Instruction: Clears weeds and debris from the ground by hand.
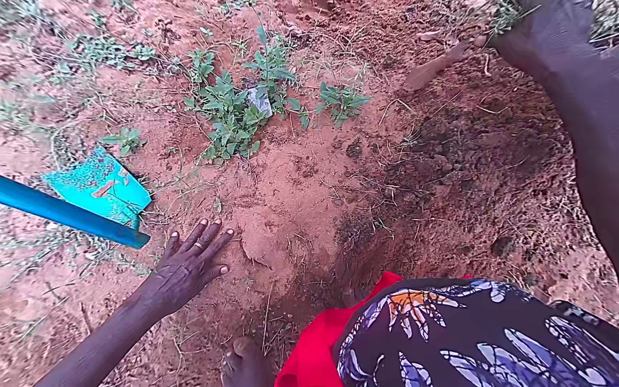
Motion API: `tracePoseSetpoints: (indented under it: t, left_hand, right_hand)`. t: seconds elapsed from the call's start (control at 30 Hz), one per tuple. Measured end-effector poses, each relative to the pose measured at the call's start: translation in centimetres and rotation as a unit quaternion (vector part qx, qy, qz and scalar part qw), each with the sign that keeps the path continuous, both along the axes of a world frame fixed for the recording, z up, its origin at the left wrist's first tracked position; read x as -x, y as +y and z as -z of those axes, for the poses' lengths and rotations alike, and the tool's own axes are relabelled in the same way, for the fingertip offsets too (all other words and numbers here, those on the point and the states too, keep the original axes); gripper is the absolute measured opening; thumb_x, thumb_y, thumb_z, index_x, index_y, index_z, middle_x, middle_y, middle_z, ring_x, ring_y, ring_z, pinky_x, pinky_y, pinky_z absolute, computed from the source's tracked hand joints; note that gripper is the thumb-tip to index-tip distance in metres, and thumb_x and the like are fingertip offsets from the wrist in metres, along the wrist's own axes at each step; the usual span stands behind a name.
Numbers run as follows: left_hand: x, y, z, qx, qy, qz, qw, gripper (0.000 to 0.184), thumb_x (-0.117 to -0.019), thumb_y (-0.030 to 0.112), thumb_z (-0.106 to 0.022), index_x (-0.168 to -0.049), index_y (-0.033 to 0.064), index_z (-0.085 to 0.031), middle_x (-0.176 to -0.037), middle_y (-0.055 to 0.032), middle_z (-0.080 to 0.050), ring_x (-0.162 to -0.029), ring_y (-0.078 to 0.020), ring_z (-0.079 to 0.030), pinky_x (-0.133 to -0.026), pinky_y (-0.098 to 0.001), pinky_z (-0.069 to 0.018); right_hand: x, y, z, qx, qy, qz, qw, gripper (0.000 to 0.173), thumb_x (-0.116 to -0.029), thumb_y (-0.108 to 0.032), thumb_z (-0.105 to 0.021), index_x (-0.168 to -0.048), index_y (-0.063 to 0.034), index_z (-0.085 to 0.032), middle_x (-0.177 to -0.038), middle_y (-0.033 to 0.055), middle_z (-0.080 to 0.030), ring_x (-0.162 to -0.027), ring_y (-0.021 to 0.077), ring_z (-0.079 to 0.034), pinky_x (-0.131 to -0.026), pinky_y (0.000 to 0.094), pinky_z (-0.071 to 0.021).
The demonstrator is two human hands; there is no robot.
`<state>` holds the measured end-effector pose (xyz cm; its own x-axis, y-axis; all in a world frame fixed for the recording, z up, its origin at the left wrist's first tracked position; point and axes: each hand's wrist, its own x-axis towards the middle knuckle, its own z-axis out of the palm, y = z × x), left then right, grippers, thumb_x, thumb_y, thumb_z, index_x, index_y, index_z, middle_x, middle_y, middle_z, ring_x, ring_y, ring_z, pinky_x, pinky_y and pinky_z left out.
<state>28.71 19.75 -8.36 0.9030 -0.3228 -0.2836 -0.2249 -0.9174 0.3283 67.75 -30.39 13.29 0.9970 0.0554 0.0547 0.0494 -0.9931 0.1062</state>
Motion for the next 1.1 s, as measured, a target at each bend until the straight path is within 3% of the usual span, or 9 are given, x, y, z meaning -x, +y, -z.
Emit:
tracePoseSetpoints:
  t: [0.1, 0.2, 0.4, 0.53, 0.63, 0.77, 0.83, 0.97, 1.1]
  left_hand:
    - [-0.3, -0.2, -0.5, -0.007, 0.038, -0.002, 0.999, 0.072, -0.1010, 0.060, -0.045, -0.160, 0.0183, -0.040, -0.166, -0.0187, -0.032, -0.153, -0.0466, -0.026, -0.111, -0.0792, -0.0212]
    - [-0.1, -0.3, -0.5, -0.012, 0.032, -0.003, 0.999, 0.071, -0.1014, 0.059, -0.044, -0.160, 0.0185, -0.039, -0.166, -0.0188, -0.032, -0.152, -0.0473, -0.027, -0.111, -0.0789, -0.0223]
    - [0.0, -0.6, -0.9, -0.014, 0.037, -0.006, 0.999, 0.070, -0.1021, 0.056, -0.046, -0.160, 0.0175, -0.039, -0.165, -0.0195, -0.032, -0.152, -0.0476, -0.026, -0.111, -0.0789, -0.0220]
    - [0.0, -0.8, -1.3, -0.014, 0.050, -0.012, 0.999, 0.068, -0.1027, 0.052, -0.049, -0.160, 0.0178, -0.038, -0.166, -0.0194, -0.030, -0.153, -0.0471, -0.024, -0.112, -0.0781, -0.0201]
    - [0.0, -0.8, -1.4, -0.012, 0.058, -0.014, 0.998, 0.067, -0.1031, 0.050, -0.051, -0.161, 0.0175, -0.037, -0.167, -0.0190, -0.029, -0.154, -0.0470, -0.023, -0.113, -0.0779, -0.0195]
    - [-0.2, -0.8, -1.7, -0.013, 0.076, -0.013, 0.997, 0.068, -0.1032, 0.048, -0.052, -0.161, 0.0178, -0.036, -0.168, -0.0190, -0.027, -0.154, -0.0466, -0.021, -0.113, -0.0776, -0.0185]
    - [-0.5, -0.9, -1.9, -0.019, 0.092, -0.013, 0.995, 0.068, -0.1033, 0.047, -0.053, -0.162, 0.0180, -0.034, -0.168, -0.0187, -0.025, -0.155, -0.0459, -0.019, -0.114, -0.0771, -0.0173]
    - [-0.5, -1.2, -2.4, -0.037, 0.123, -0.018, 0.992, 0.068, -0.1050, 0.046, -0.052, -0.164, 0.0197, -0.030, -0.170, -0.0177, -0.020, -0.156, -0.0443, -0.015, -0.116, -0.0747, -0.0160]
    - [-0.3, -0.9, -2.2, -0.031, 0.110, -0.018, 0.993, 0.068, -0.1048, 0.048, -0.051, -0.163, 0.0198, -0.031, -0.170, -0.0169, -0.022, -0.156, -0.0438, -0.016, -0.116, -0.0749, -0.0169]
  right_hand:
    - [2.7, 2.5, 3.6, 0.057, 0.173, 0.038, 0.982, 0.036, -0.0953, -0.020, -0.071, -0.096, 0.0140, -0.061, -0.105, 0.0421, -0.061, -0.107, 0.0614, -0.059, -0.081, 0.0765, -0.0435]
    - [2.9, 4.3, 6.5, 0.028, 0.229, -0.003, 0.973, 0.031, -0.0970, -0.016, -0.067, -0.087, 0.0130, -0.061, -0.098, 0.0370, -0.063, -0.101, 0.0549, -0.063, -0.081, 0.0709, -0.0458]
    - [1.7, 9.5, 9.6, 0.046, 0.277, -0.094, 0.955, 0.035, -0.1008, -0.027, -0.065, -0.109, 0.0070, -0.067, -0.112, 0.0340, -0.065, -0.113, 0.0530, -0.061, -0.090, 0.0714, -0.0462]
    - [2.8, 10.7, 12.0, -0.068, 0.249, -0.153, 0.954, 0.032, -0.0963, -0.004, -0.062, -0.127, -0.0004, -0.067, -0.123, 0.0336, -0.064, -0.119, 0.0526, -0.059, -0.098, 0.0687, -0.0445]
    - [5.3, 10.7, 12.6, -0.210, 0.255, -0.217, 0.919, 0.033, -0.0950, 0.004, -0.062, -0.128, 0.0050, -0.066, -0.124, 0.0319, -0.066, -0.118, 0.0461, -0.063, -0.104, 0.0605, -0.0451]
    - [8.8, 11.4, 12.5, -0.328, 0.274, -0.103, 0.898, 0.033, -0.1041, -0.004, -0.054, -0.135, 0.0069, -0.057, -0.121, 0.0251, -0.064, -0.105, 0.0274, -0.063, -0.098, 0.0436, -0.0486]
    - [8.5, 10.9, 13.4, -0.351, 0.250, -0.063, 0.900, 0.031, -0.1042, -0.007, -0.057, -0.131, 0.0080, -0.058, -0.119, 0.0260, -0.063, -0.102, 0.0293, -0.062, -0.096, 0.0465, -0.0491]
    - [9.5, 10.9, 13.1, -0.163, 0.289, -0.087, 0.939, 0.025, -0.1012, -0.006, -0.061, -0.119, 0.0103, -0.066, -0.116, 0.0346, -0.065, -0.111, 0.0494, -0.063, -0.098, 0.0645, -0.0452]
    - [14.1, 11.9, 10.7, -0.051, 0.331, -0.126, 0.934, 0.020, -0.1004, -0.006, -0.059, -0.116, 0.0014, -0.068, -0.105, 0.0307, -0.068, -0.104, 0.0508, -0.066, -0.087, 0.0680, -0.0486]
